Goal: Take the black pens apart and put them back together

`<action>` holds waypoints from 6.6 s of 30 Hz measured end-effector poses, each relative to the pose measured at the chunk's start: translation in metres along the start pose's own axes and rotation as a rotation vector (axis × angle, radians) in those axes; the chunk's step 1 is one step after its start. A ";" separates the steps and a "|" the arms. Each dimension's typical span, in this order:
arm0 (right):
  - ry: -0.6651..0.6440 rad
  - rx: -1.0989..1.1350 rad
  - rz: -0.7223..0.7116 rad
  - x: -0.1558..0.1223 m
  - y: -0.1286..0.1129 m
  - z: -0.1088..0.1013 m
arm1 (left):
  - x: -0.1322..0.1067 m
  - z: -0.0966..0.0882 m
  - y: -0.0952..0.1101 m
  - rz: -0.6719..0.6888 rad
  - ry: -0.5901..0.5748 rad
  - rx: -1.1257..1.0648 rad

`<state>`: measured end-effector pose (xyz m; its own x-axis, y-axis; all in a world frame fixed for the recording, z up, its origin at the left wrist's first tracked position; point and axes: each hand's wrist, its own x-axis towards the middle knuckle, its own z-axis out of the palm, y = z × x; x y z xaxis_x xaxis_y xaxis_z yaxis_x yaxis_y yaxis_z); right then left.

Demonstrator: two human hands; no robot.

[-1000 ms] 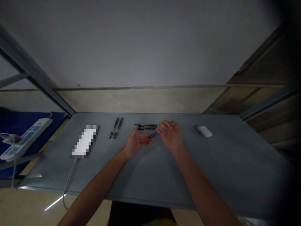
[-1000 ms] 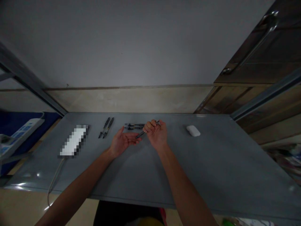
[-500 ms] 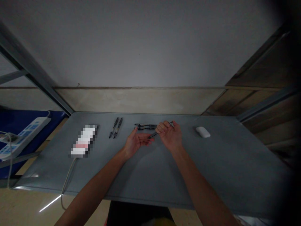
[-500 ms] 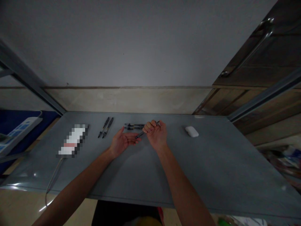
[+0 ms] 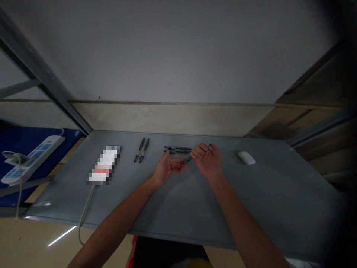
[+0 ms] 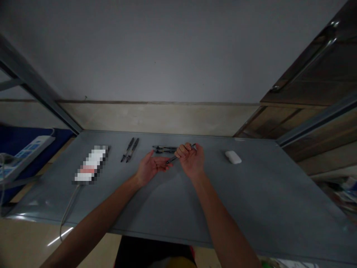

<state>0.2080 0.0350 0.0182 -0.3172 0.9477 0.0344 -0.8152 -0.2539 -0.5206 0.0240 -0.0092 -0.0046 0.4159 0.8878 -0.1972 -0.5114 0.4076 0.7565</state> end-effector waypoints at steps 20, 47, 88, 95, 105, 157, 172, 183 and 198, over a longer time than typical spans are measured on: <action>0.039 -0.062 -0.019 0.000 0.001 0.004 | -0.002 0.002 0.001 -0.009 0.020 0.017; 0.001 0.001 -0.057 -0.002 0.001 -0.002 | -0.003 0.008 0.000 0.048 0.003 0.092; -0.210 -1.611 -0.083 -0.012 0.046 0.009 | -0.016 -0.046 0.046 0.611 0.923 1.486; -0.164 -1.599 -0.069 -0.011 0.046 0.007 | -0.012 -0.051 0.038 0.456 0.958 1.923; -0.186 -1.645 -0.092 -0.009 0.047 0.004 | -0.010 -0.051 0.041 0.329 0.984 2.033; -0.439 -2.149 -0.431 -0.003 0.036 -0.011 | -0.009 -0.022 0.016 0.578 0.330 2.076; -0.468 -2.273 -0.603 -0.009 0.037 -0.012 | -0.011 -0.021 0.021 0.538 0.320 1.896; -0.080 -1.729 -0.206 -0.004 0.035 -0.012 | -0.010 -0.021 0.013 0.508 0.365 1.987; -0.089 -1.426 -0.088 -0.002 0.037 -0.013 | -0.013 -0.012 0.009 0.461 0.238 1.897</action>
<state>0.1850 0.0258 -0.0116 -0.3640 0.9215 0.1357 0.3248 0.2621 -0.9087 0.0044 -0.0147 -0.0023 0.3338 0.9133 0.2333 0.8632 -0.3956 0.3136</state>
